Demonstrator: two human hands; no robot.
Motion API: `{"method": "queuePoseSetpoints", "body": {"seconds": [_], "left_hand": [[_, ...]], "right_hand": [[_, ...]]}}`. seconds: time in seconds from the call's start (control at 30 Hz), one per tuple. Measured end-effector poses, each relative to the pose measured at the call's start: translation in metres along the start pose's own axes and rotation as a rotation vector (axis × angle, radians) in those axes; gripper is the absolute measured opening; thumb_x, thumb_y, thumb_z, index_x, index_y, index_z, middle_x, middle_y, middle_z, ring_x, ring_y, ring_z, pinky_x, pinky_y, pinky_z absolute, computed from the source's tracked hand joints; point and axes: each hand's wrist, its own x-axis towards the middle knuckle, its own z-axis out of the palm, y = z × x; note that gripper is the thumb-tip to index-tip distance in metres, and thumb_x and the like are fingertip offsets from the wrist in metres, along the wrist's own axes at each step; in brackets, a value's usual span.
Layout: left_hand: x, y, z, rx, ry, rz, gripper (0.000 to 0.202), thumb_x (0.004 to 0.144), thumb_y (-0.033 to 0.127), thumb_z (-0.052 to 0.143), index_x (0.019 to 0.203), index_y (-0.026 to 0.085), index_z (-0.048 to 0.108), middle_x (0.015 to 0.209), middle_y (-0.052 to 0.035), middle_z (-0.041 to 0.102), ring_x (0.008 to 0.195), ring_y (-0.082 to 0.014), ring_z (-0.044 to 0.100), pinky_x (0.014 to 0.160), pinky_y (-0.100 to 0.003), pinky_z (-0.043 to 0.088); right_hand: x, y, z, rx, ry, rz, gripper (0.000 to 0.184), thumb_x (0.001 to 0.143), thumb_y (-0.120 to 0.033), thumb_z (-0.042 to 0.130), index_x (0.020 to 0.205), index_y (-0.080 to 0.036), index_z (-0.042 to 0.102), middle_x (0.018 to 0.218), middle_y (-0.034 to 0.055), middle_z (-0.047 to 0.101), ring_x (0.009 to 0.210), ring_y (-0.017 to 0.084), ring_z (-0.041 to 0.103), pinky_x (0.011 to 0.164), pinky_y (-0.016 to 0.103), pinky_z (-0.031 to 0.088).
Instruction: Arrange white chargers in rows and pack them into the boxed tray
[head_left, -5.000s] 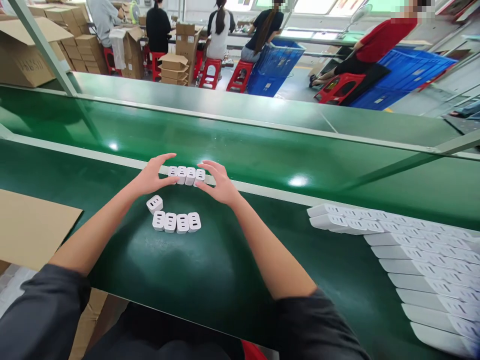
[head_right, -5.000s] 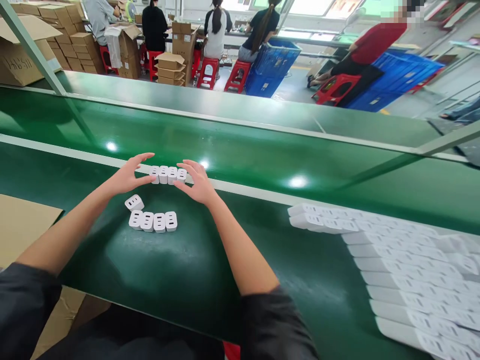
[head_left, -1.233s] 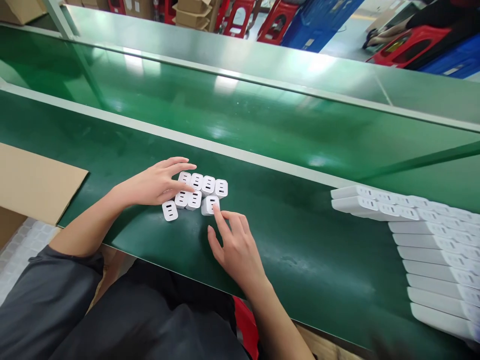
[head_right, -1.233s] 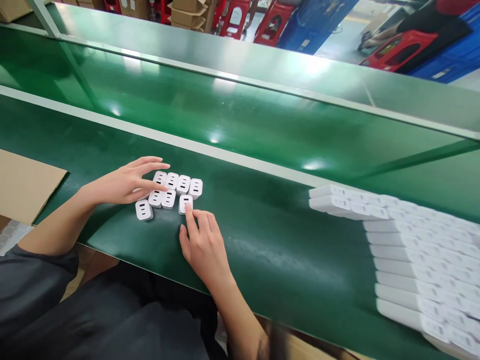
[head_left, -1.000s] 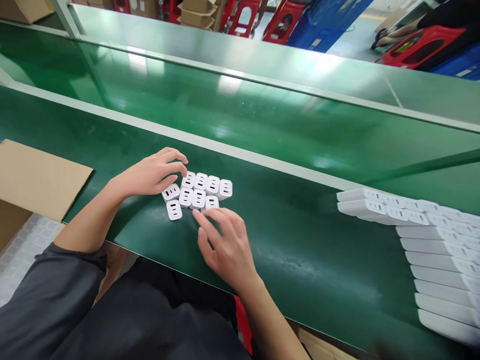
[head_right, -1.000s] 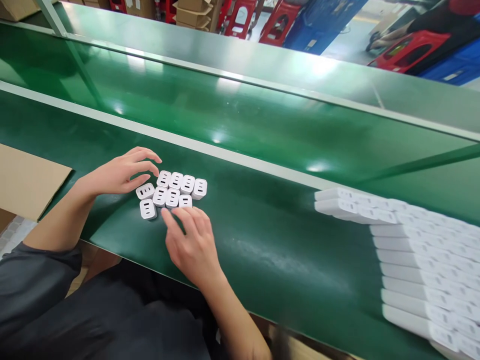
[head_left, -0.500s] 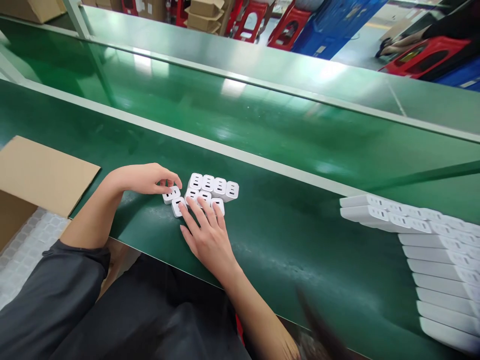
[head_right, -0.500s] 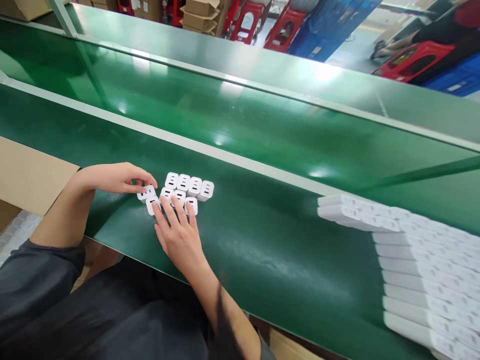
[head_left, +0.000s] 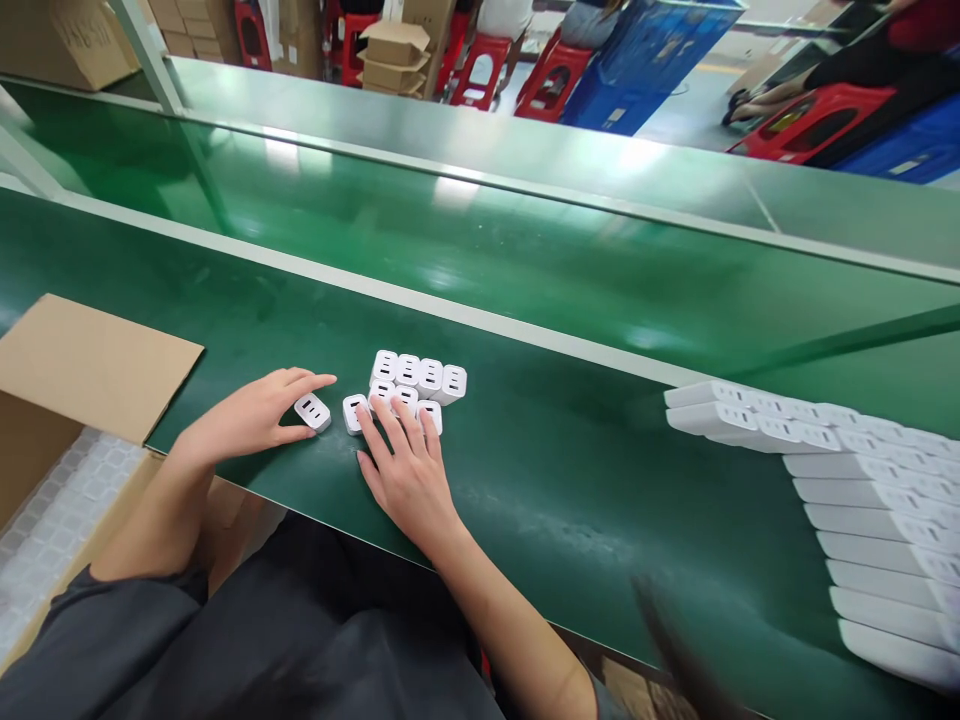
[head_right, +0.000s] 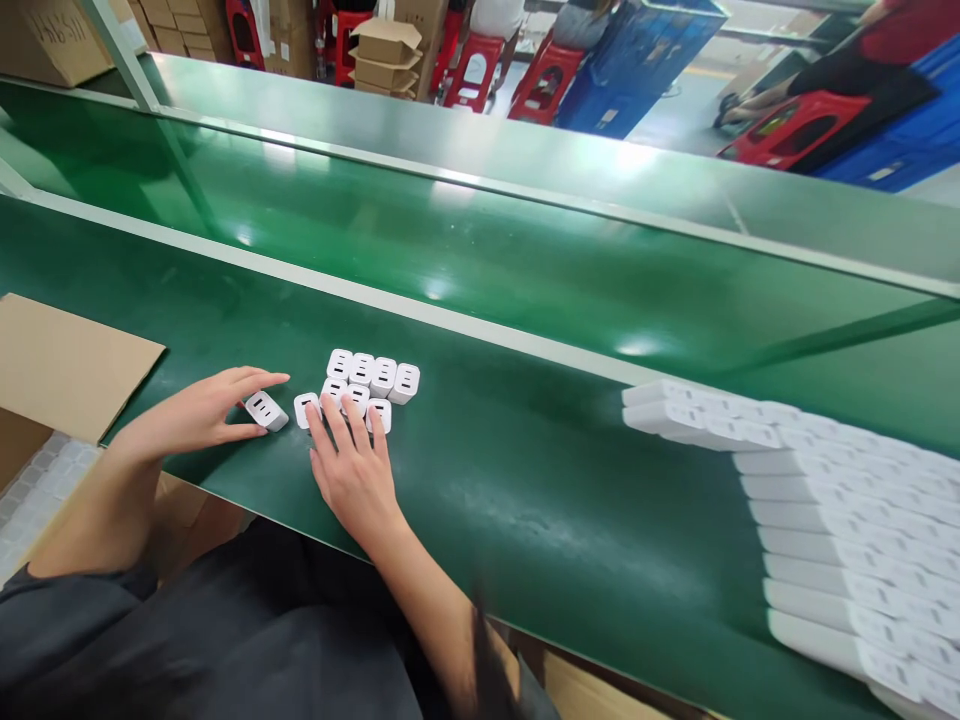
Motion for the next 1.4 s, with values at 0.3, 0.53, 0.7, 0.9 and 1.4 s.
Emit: {"method": "queuePoseSetpoints", "body": {"seconds": [0.3,0.53,0.7,0.9,1.4], "left_hand": [[-0.008,0.013,0.035,-0.263,-0.001,0.109,0.067,0.091,0.024,0.052,0.153,0.029,0.026,0.154,-0.0067,0.041,0.136,-0.0221,0.047,0.110,-0.037,0.045],[-0.025,0.018,0.054,-0.531,0.114,0.105,0.072,0.092,0.015,0.041,0.156,0.032,0.014,0.160,-0.0074,0.032,0.146,-0.0245,0.035,0.118,-0.047,0.037],[-0.020,0.026,0.072,-0.385,0.220,0.170,0.087,0.088,0.026,0.062,0.157,0.031,0.009,0.162,-0.0110,0.026,0.148,-0.0303,0.028,0.120,-0.051,0.032],[0.012,0.037,0.090,-0.184,0.292,0.285,0.056,0.096,0.031,0.055,0.148,0.032,0.035,0.137,-0.0092,0.054,0.128,-0.0232,0.051,0.107,-0.042,0.048],[0.079,0.059,0.016,0.322,0.394,0.248,0.047,0.093,0.054,0.051,0.119,0.019,0.066,0.117,-0.0122,0.067,0.106,-0.0294,0.056,0.086,-0.044,0.048]], "right_hand": [[-0.007,-0.014,-0.002,-0.017,0.012,0.042,0.051,0.096,-0.028,0.051,0.147,-0.017,0.047,0.142,0.0102,0.056,0.133,0.029,0.042,0.120,0.050,0.017],[-0.019,-0.024,-0.006,0.028,0.007,0.028,0.055,0.096,-0.030,0.053,0.148,-0.017,0.045,0.141,0.0120,0.055,0.132,0.028,0.040,0.120,0.050,0.013],[-0.027,-0.017,-0.010,0.048,0.016,0.016,0.056,0.095,-0.041,0.057,0.148,-0.026,0.045,0.147,0.0088,0.050,0.139,0.030,0.034,0.120,0.053,0.015],[-0.040,-0.007,-0.019,0.033,0.000,0.042,0.052,0.095,-0.039,0.058,0.144,-0.027,0.050,0.140,0.0088,0.056,0.133,0.030,0.042,0.116,0.052,0.021],[0.027,0.114,-0.047,0.268,0.051,0.075,0.027,0.100,-0.025,0.048,0.121,-0.020,0.065,0.115,0.0065,0.071,0.108,0.023,0.059,0.095,0.040,0.051]]}}
